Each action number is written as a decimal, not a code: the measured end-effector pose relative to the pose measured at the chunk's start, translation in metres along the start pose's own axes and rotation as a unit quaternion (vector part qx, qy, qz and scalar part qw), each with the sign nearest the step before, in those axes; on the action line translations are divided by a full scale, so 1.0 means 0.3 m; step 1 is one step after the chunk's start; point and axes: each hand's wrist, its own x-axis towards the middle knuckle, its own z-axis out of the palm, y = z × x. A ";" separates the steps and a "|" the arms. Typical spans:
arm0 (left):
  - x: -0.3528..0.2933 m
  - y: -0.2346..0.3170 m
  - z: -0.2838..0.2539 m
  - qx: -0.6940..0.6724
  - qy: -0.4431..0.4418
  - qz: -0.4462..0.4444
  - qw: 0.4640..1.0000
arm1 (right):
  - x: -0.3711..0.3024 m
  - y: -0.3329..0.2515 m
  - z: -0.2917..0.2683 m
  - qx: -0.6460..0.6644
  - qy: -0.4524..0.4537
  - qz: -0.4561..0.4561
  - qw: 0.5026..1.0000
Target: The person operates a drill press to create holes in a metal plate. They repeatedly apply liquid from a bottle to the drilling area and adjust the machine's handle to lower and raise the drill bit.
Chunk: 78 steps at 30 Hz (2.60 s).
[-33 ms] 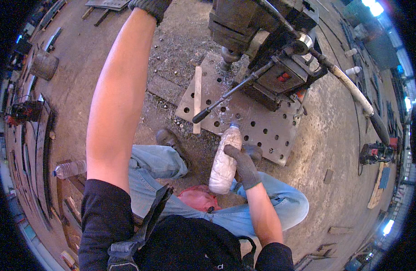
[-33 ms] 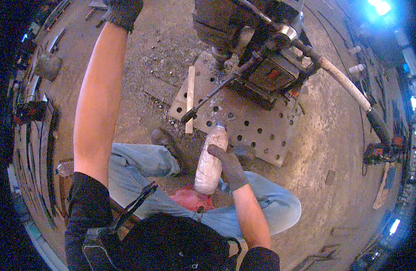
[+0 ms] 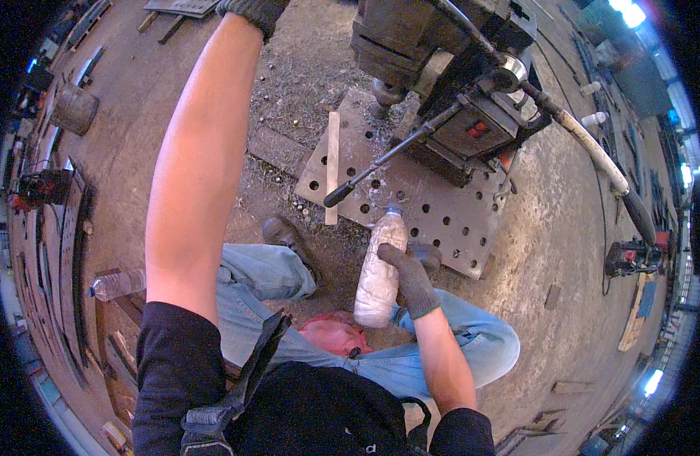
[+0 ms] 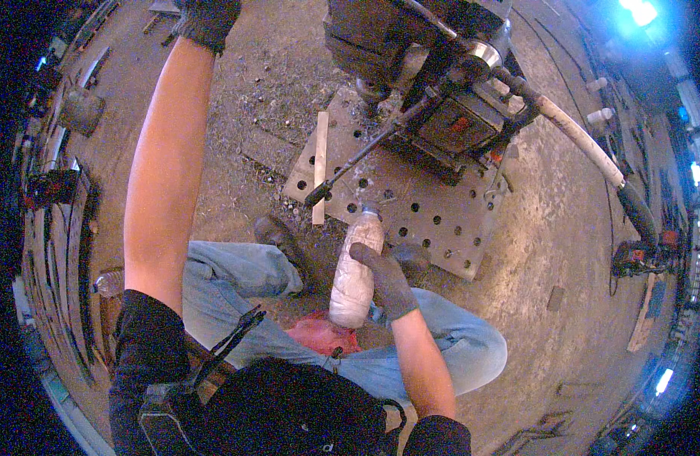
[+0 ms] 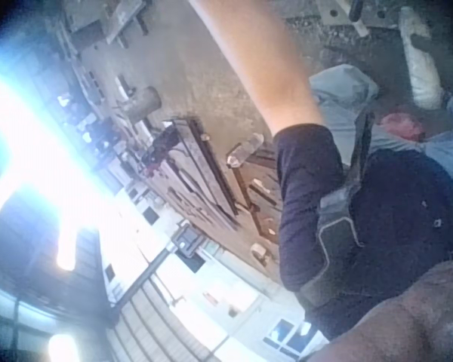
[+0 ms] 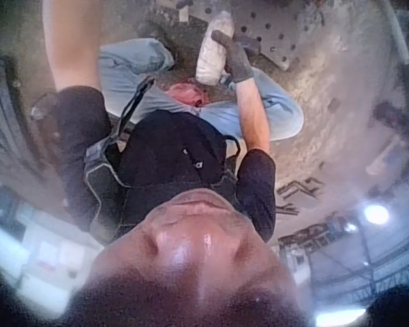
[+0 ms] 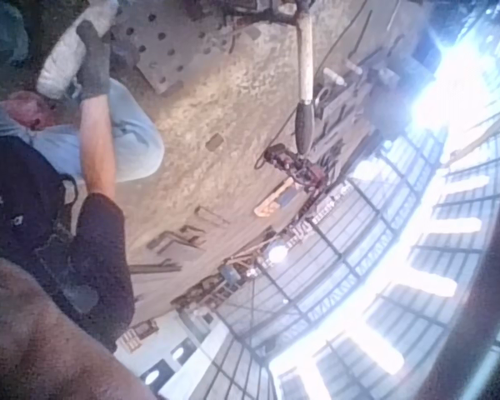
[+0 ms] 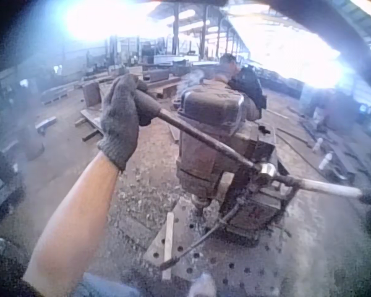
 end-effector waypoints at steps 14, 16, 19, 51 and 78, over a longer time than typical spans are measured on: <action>0.005 -0.003 0.005 -0.014 0.008 0.004 1.000 | 0.041 0.004 -0.021 -0.115 0.030 0.005 0.993; 0.002 -0.001 0.004 -0.014 0.000 0.011 1.000 | 0.044 0.001 -0.027 -0.128 0.033 0.012 0.991; -0.002 0.003 0.003 -0.009 -0.004 0.002 1.000 | 0.050 0.007 -0.038 -0.134 0.039 0.009 0.990; -0.006 0.002 -0.002 0.019 0.002 -0.001 1.000 | 0.036 -0.002 -0.014 -0.123 0.000 -0.138 0.983; -0.029 0.021 0.024 0.013 0.025 0.035 0.999 | 0.041 -0.018 -0.019 -0.220 0.029 -0.081 0.972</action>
